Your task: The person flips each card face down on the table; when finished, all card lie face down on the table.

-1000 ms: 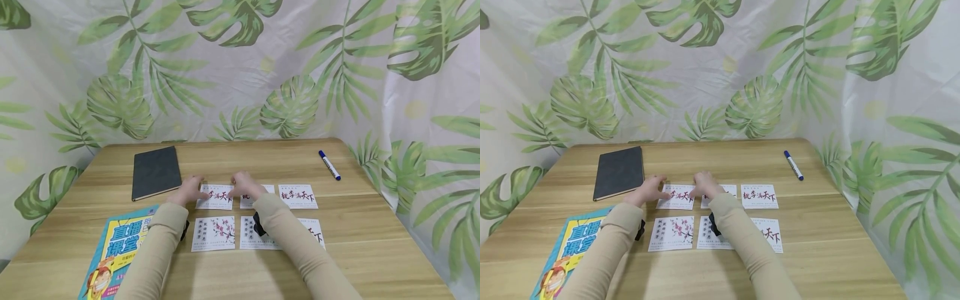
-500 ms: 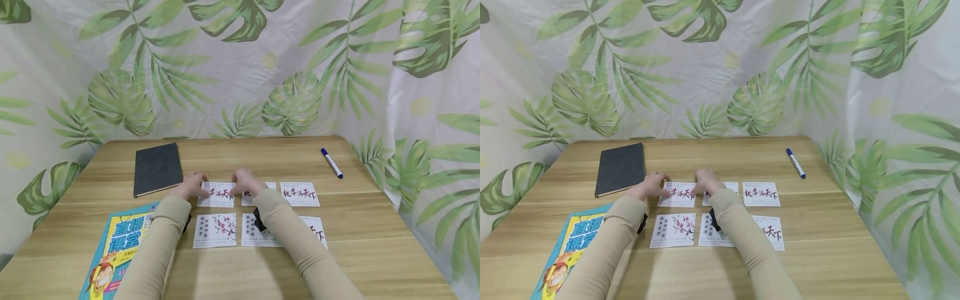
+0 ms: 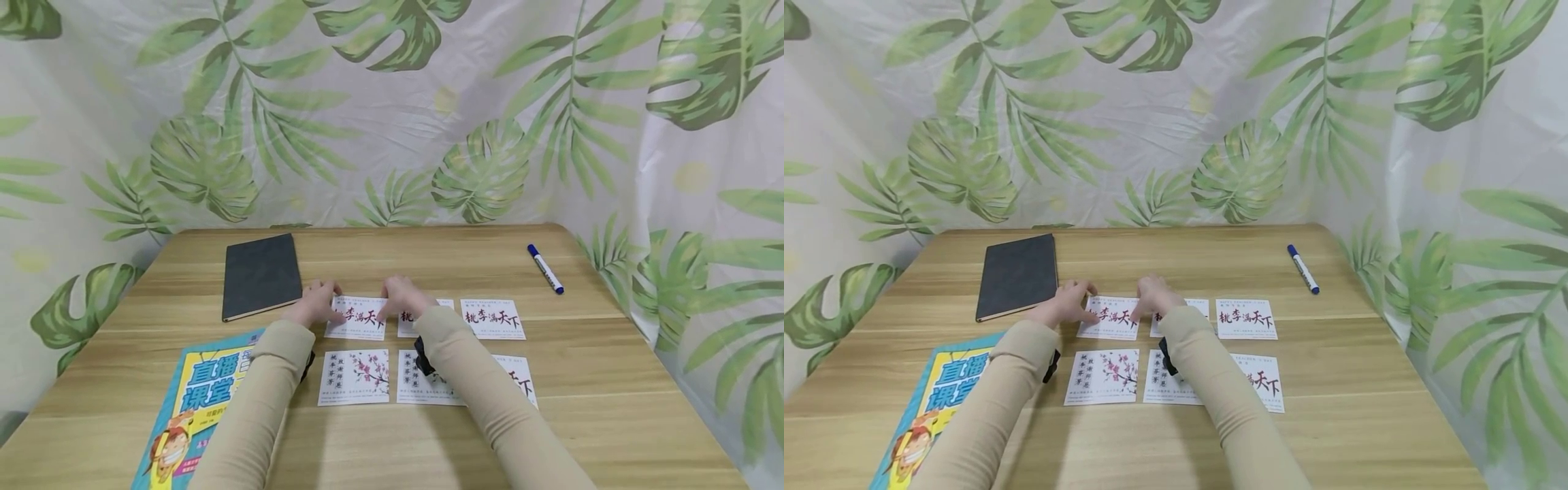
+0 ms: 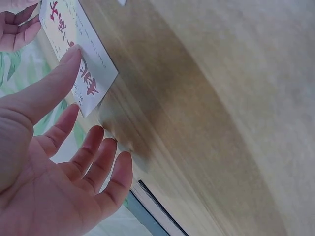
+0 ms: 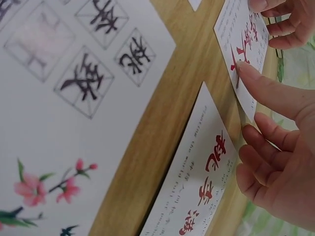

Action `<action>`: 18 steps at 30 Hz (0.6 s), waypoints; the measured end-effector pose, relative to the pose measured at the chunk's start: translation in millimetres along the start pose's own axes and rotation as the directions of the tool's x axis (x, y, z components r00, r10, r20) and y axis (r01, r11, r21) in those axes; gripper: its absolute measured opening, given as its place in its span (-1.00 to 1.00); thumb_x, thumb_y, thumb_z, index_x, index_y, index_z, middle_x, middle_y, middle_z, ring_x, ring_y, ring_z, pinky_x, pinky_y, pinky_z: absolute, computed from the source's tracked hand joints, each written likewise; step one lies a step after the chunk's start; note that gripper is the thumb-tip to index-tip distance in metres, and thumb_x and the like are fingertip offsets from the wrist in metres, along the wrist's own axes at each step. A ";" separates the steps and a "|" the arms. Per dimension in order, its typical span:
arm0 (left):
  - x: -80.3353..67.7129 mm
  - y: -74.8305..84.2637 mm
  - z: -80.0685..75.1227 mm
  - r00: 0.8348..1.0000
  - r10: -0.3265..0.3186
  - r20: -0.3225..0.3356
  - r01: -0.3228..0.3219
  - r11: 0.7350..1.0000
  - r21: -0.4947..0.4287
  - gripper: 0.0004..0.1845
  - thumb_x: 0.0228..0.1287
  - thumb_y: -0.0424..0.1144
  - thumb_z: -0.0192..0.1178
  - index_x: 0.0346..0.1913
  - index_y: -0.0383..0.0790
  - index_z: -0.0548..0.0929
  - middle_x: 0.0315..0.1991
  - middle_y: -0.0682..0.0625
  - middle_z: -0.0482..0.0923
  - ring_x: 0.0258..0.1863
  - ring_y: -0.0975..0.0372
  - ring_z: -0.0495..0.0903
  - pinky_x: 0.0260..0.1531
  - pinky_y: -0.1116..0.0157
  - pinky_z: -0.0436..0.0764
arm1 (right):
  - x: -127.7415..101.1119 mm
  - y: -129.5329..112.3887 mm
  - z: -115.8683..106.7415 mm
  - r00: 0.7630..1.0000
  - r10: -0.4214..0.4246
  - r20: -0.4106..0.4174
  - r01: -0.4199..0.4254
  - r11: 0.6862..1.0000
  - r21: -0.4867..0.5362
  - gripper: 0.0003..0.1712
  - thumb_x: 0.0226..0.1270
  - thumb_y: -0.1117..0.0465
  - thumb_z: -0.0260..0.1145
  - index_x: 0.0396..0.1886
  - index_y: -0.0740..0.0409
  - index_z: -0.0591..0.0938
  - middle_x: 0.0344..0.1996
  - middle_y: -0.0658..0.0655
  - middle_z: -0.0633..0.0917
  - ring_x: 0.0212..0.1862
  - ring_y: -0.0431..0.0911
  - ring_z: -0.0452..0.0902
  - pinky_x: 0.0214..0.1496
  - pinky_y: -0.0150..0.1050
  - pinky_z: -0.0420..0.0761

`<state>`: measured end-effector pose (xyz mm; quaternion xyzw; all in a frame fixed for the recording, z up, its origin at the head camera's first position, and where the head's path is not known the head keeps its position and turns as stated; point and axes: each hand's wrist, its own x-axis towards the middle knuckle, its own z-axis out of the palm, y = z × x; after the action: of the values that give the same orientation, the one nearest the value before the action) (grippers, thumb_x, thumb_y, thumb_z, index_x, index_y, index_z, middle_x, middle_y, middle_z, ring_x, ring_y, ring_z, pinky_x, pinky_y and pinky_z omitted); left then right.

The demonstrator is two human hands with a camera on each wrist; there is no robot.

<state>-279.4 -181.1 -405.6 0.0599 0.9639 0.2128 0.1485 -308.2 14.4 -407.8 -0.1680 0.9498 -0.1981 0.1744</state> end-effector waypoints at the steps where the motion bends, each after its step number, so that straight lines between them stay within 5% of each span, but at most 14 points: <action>1: 0.1 -0.1 0.4 1.000 -0.002 -0.001 0.002 1.000 -0.002 -0.39 0.10 -0.20 0.35 0.17 -0.28 0.35 0.18 -0.37 0.23 0.18 -0.20 0.20 0.13 -0.11 0.32 | -0.1 -0.1 -0.3 1.000 0.002 0.004 -0.002 1.000 0.009 -0.44 -0.09 0.12 0.55 -0.10 0.24 0.55 -0.12 0.12 0.56 -0.08 -0.04 0.39 -0.04 -0.25 0.47; 6: 0.2 1.9 1.2 1.000 0.006 -0.012 -0.007 1.000 -0.009 -0.30 0.09 -0.21 0.35 0.27 -0.27 0.27 0.22 -0.39 0.20 0.22 -0.23 0.18 0.17 -0.14 0.30 | 0.1 0.2 -0.8 1.000 0.001 0.031 -0.003 0.997 0.074 -0.43 -0.09 0.19 0.53 -0.07 0.26 0.52 -0.17 0.11 0.57 -0.24 -0.10 0.44 -0.24 -0.33 0.49; 17: -2.1 -0.2 3.9 0.999 0.031 -0.038 -0.032 0.999 -0.010 -0.47 0.07 -0.24 0.37 0.09 -0.27 0.41 0.07 -0.31 0.30 0.11 -0.17 0.25 0.05 -0.08 0.37 | -1.4 2.1 -3.5 0.998 -0.017 0.054 0.005 0.974 0.224 -0.51 -0.04 0.28 0.47 -0.09 0.30 0.51 -0.19 0.13 0.57 -0.20 -0.07 0.46 -0.14 -0.25 0.53; 18: -2.1 -0.4 4.1 0.999 0.033 -0.038 -0.033 0.999 -0.006 -0.49 0.07 -0.24 0.36 0.07 -0.27 0.43 0.07 -0.30 0.30 0.11 -0.16 0.26 0.05 -0.08 0.37 | 19.4 16.5 7.7 0.997 -0.061 0.048 0.048 0.971 0.234 -0.58 0.00 0.21 0.47 -0.15 0.25 0.56 -0.27 0.08 0.59 -0.27 -0.12 0.46 -0.20 -0.30 0.52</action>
<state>-276.1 -180.2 -408.8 0.0712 0.9647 0.2196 0.1266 -326.4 18.7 -426.8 -0.1779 0.9099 -0.3082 0.2133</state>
